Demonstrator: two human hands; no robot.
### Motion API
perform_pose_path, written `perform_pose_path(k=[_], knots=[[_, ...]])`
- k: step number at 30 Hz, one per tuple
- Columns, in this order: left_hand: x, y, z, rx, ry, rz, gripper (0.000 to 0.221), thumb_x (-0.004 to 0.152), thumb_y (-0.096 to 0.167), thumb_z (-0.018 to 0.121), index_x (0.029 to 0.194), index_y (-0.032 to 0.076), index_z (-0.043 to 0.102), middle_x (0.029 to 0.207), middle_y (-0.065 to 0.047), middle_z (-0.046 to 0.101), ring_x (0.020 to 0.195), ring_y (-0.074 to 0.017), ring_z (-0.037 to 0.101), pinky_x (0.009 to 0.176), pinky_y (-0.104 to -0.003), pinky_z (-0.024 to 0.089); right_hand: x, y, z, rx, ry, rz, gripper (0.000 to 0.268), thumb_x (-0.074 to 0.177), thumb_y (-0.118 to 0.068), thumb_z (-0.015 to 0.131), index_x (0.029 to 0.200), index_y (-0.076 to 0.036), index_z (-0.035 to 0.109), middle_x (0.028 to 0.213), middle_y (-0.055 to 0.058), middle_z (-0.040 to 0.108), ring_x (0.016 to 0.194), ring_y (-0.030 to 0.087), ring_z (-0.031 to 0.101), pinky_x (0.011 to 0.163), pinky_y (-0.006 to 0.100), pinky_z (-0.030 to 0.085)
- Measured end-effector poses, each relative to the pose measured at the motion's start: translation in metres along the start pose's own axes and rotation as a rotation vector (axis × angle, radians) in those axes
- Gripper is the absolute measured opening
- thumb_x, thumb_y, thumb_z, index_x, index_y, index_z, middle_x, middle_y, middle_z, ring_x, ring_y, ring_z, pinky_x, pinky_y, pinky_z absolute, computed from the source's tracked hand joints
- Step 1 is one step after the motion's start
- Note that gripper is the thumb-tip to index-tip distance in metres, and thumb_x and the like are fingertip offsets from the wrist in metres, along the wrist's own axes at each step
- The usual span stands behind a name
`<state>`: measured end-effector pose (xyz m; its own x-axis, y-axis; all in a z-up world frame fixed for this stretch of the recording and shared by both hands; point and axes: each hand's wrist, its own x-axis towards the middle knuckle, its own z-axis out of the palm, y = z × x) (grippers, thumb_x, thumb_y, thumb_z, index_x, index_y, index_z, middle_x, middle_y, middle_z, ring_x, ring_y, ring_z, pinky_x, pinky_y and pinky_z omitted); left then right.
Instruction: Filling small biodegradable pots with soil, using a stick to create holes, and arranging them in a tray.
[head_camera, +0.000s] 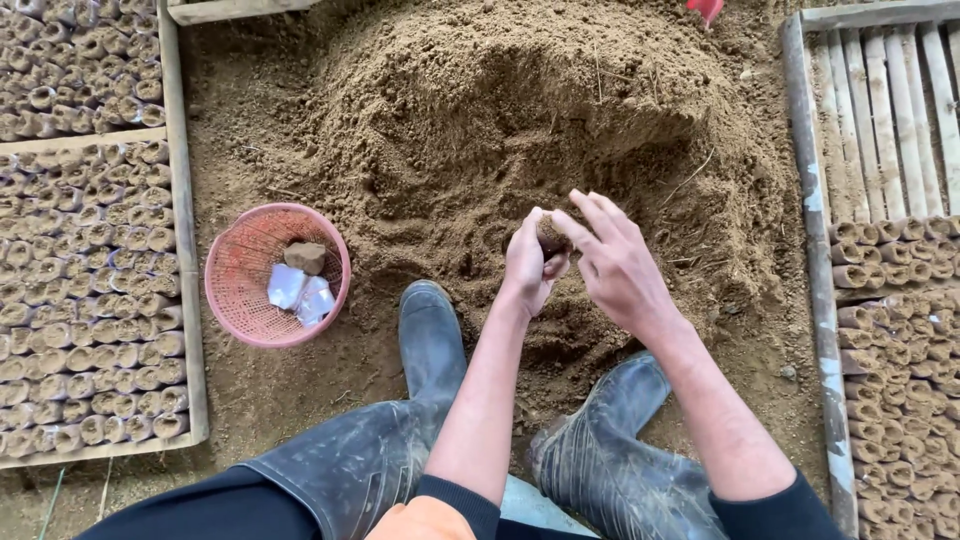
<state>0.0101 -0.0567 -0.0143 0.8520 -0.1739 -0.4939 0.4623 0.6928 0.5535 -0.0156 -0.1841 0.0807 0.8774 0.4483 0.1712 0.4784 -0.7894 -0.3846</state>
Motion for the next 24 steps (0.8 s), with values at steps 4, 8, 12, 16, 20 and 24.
perform_pose_path(k=[4, 8, 12, 16, 20, 24], knots=[[-0.011, 0.012, 0.003, 0.053, -0.014, 0.012, 0.044, 0.108, 0.041, 0.041, 0.092, 0.007, 0.064, 0.061, -0.017, 0.054, 0.037, -0.0071, 0.024, 0.034, -0.018, 0.017, -0.005, 0.006, 0.008, -0.044, 0.018, -0.027, 0.068, 0.094, 0.002, 0.048, 0.153, -0.031, 0.046, 0.156, 0.014, 0.044, 0.142, 0.037, 0.042, 0.114, 0.057, 0.037], [-0.028, 0.032, 0.022, 0.104, -0.012, -0.065, 0.042, 0.105, 0.042, 0.046, 0.088, 0.006, 0.057, 0.058, -0.015, 0.052, 0.038, -0.0095, 0.029, 0.032, -0.018, 0.017, -0.006, 0.005, 0.003, 0.067, 0.049, -0.009, 0.053, 0.095, -0.003, 0.051, 0.144, -0.022, 0.057, 0.154, 0.013, 0.049, 0.14, 0.035, 0.046, 0.113, 0.051, 0.039], [-0.023, 0.027, 0.017, 0.137, -0.043, -0.181, 0.04, 0.103, 0.044, 0.051, 0.086, 0.009, 0.058, 0.063, -0.013, 0.056, 0.041, -0.007, 0.037, 0.031, -0.015, 0.018, -0.004, 0.012, 0.0, 0.195, 0.084, 0.012, 0.04, 0.099, -0.004, 0.056, 0.135, -0.018, 0.066, 0.149, 0.014, 0.055, 0.138, 0.035, 0.048, 0.114, 0.052, 0.039], [-0.039, 0.051, 0.027, 0.118, -0.197, -0.278, 0.043, 0.1, 0.045, 0.053, 0.071, 0.014, 0.053, 0.05, 0.004, 0.03, 0.035, -0.0011, 0.02, 0.031, -0.014, 0.016, -0.004, 0.018, -0.002, 0.229, 0.137, -0.001, 0.027, 0.098, -0.007, 0.064, 0.123, -0.015, 0.07, 0.142, 0.011, 0.06, 0.136, 0.033, 0.051, 0.113, 0.051, 0.041], [-0.045, 0.058, 0.029, 0.125, -0.227, -0.301, 0.044, 0.099, 0.046, 0.055, 0.068, 0.015, 0.049, 0.049, 0.007, 0.025, 0.031, -0.0004, 0.019, 0.031, -0.015, 0.017, -0.004, 0.012, 0.0, 0.303, 0.152, 0.013, 0.014, 0.096, -0.006, 0.067, 0.109, -0.012, 0.069, 0.137, 0.011, 0.063, 0.135, 0.032, 0.053, 0.113, 0.051, 0.041], [-0.049, 0.066, 0.037, 0.121, -0.203, -0.251, 0.042, 0.099, 0.044, 0.056, 0.072, 0.012, 0.054, 0.05, 0.006, 0.026, 0.031, -0.001, 0.022, 0.032, -0.016, 0.02, -0.003, 0.004, -0.003, 0.355, 0.144, 0.044, 0.006, 0.096, -0.004, 0.066, 0.1, -0.008, 0.064, 0.138, 0.013, 0.063, 0.135, 0.033, 0.053, 0.112, 0.051, 0.043]])
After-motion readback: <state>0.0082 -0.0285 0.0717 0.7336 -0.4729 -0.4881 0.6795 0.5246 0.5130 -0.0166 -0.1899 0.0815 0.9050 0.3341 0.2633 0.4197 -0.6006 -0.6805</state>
